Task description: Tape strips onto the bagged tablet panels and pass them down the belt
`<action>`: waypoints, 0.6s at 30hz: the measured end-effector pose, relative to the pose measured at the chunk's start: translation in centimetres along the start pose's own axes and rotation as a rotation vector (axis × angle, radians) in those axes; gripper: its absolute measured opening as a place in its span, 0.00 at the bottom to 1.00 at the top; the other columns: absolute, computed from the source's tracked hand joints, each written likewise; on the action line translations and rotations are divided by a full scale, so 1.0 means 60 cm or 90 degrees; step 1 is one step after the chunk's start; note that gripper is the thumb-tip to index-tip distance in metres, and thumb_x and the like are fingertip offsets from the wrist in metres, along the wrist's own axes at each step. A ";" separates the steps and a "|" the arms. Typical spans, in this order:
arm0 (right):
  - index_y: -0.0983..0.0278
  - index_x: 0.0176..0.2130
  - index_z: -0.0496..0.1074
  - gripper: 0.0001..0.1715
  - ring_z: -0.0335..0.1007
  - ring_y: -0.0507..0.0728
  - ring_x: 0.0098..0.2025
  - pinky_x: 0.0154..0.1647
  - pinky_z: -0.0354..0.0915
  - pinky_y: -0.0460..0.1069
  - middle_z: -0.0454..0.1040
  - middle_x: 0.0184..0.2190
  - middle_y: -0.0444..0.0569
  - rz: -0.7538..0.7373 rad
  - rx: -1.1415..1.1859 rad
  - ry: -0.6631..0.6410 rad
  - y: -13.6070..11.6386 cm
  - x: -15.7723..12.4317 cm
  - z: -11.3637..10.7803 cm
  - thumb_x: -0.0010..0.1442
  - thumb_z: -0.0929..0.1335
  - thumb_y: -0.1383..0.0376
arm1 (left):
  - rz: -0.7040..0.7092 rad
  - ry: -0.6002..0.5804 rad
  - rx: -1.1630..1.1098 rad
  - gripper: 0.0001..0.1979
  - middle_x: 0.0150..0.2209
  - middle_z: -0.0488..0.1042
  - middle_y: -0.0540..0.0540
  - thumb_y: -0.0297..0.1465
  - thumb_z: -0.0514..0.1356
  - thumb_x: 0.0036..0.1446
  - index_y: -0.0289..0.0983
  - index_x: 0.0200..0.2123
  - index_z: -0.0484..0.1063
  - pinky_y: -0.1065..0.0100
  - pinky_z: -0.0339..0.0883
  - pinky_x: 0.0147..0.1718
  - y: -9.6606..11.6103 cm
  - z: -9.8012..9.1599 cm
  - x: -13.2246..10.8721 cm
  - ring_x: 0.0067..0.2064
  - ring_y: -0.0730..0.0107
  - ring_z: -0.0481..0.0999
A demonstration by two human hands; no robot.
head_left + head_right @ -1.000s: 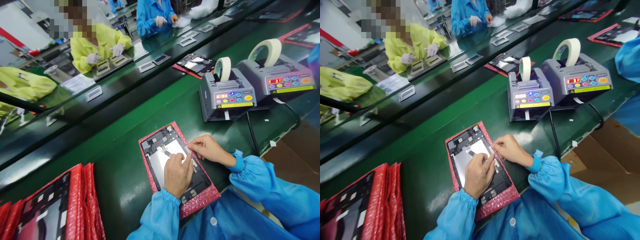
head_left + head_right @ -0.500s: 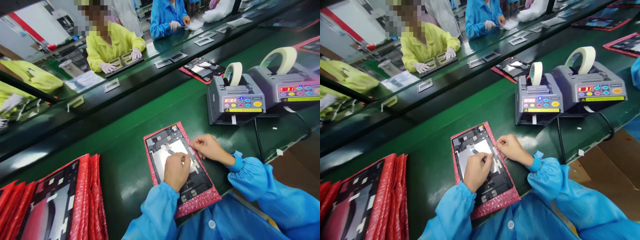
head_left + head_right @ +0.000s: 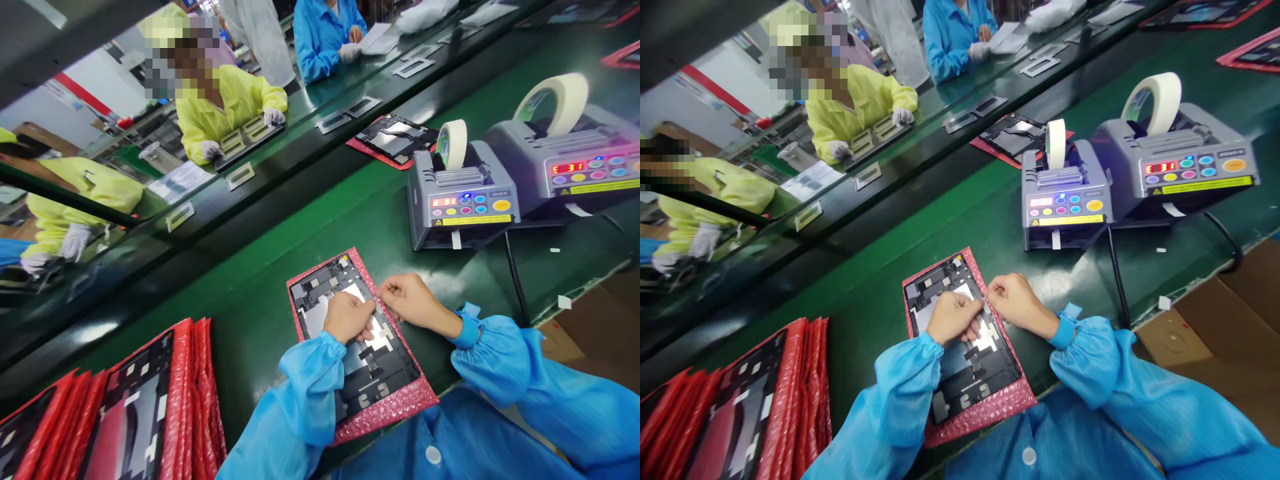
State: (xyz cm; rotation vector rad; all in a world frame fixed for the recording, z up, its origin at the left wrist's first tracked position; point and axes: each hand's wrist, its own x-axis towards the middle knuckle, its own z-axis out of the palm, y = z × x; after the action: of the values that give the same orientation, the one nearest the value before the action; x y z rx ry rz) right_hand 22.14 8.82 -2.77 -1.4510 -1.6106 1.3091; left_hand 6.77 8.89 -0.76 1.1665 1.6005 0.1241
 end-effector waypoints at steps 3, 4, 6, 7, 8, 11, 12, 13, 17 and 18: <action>0.67 0.26 0.69 0.11 0.63 0.50 0.15 0.18 0.58 0.44 0.67 0.12 0.43 -0.016 -0.030 0.011 -0.003 0.002 0.003 0.55 0.61 0.66 | -0.021 -0.001 -0.023 0.17 0.17 0.72 0.45 0.40 0.57 0.50 0.34 0.18 0.65 0.75 0.59 0.11 0.001 0.002 0.011 0.16 0.70 0.71; 0.67 0.26 0.70 0.11 0.63 0.51 0.16 0.19 0.57 0.44 0.67 0.13 0.43 -0.026 -0.043 0.017 -0.004 0.002 0.002 0.55 0.61 0.66 | -0.024 -0.005 -0.031 0.17 0.17 0.71 0.45 0.40 0.57 0.50 0.34 0.19 0.65 0.75 0.59 0.11 0.000 0.005 0.011 0.16 0.70 0.71; 0.66 0.25 0.70 0.13 0.64 0.51 0.19 0.21 0.58 0.45 0.68 0.15 0.44 -0.060 -0.083 0.034 -0.005 -0.003 -0.003 0.57 0.62 0.65 | -0.025 -0.013 -0.041 0.17 0.17 0.71 0.45 0.40 0.57 0.51 0.33 0.19 0.66 0.75 0.59 0.11 -0.002 0.006 0.007 0.16 0.69 0.71; 0.66 0.25 0.69 0.14 0.65 0.52 0.20 0.22 0.58 0.46 0.68 0.17 0.45 -0.087 -0.113 0.048 -0.003 -0.009 -0.010 0.58 0.61 0.65 | -0.024 -0.017 -0.041 0.17 0.16 0.71 0.45 0.41 0.57 0.51 0.33 0.19 0.66 0.74 0.59 0.11 -0.002 0.003 0.004 0.16 0.70 0.71; 0.65 0.25 0.70 0.15 0.65 0.53 0.22 0.24 0.59 0.47 0.69 0.19 0.46 -0.114 -0.149 0.066 0.000 -0.019 -0.019 0.59 0.61 0.64 | -0.021 -0.020 -0.040 0.18 0.16 0.71 0.45 0.41 0.57 0.51 0.33 0.19 0.66 0.74 0.58 0.11 0.000 -0.003 0.001 0.16 0.70 0.71; 0.64 0.30 0.71 0.14 0.67 0.55 0.28 0.30 0.61 0.49 0.70 0.25 0.50 -0.171 -0.238 0.135 0.026 -0.068 -0.056 0.61 0.61 0.62 | 0.010 0.008 -0.031 0.21 0.15 0.70 0.45 0.44 0.58 0.51 0.33 0.18 0.65 0.75 0.59 0.12 0.025 -0.040 0.015 0.15 0.72 0.70; 0.63 0.33 0.71 0.12 0.68 0.56 0.29 0.31 0.62 0.50 0.70 0.26 0.50 -0.175 -0.248 0.158 0.039 -0.089 -0.067 0.62 0.61 0.63 | 0.029 0.033 -0.031 0.21 0.15 0.69 0.46 0.45 0.58 0.51 0.33 0.19 0.65 0.76 0.59 0.13 0.043 -0.054 0.031 0.16 0.74 0.69; 0.62 0.35 0.71 0.11 0.68 0.56 0.29 0.31 0.63 0.50 0.71 0.27 0.50 -0.175 -0.256 0.184 0.054 -0.109 -0.076 0.62 0.61 0.63 | 0.050 0.060 -0.033 0.21 0.15 0.69 0.48 0.45 0.58 0.52 0.33 0.19 0.65 0.76 0.60 0.15 0.066 -0.067 0.052 0.16 0.76 0.69; 0.57 0.41 0.71 0.11 0.72 0.56 0.31 0.31 0.66 0.49 0.73 0.29 0.51 -0.262 -0.275 0.300 0.109 -0.167 -0.081 0.57 0.65 0.68 | 0.092 0.119 -0.061 0.15 0.24 0.71 0.49 0.40 0.57 0.57 0.31 0.29 0.69 0.74 0.66 0.24 0.200 -0.082 0.182 0.24 0.78 0.71; 0.55 0.41 0.71 0.13 0.72 0.56 0.31 0.30 0.67 0.49 0.74 0.29 0.49 -0.303 -0.278 0.319 0.117 -0.173 -0.076 0.55 0.66 0.68 | 0.092 0.118 -0.072 0.14 0.29 0.72 0.48 0.38 0.56 0.58 0.31 0.34 0.69 0.72 0.68 0.28 0.238 -0.077 0.218 0.28 0.77 0.72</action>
State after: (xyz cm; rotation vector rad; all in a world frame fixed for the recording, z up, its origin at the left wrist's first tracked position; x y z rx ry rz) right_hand 31.17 -0.46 -5.96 -1.3655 -1.7902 0.3040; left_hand 12.89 27.80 0.77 1.2091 1.6463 0.4219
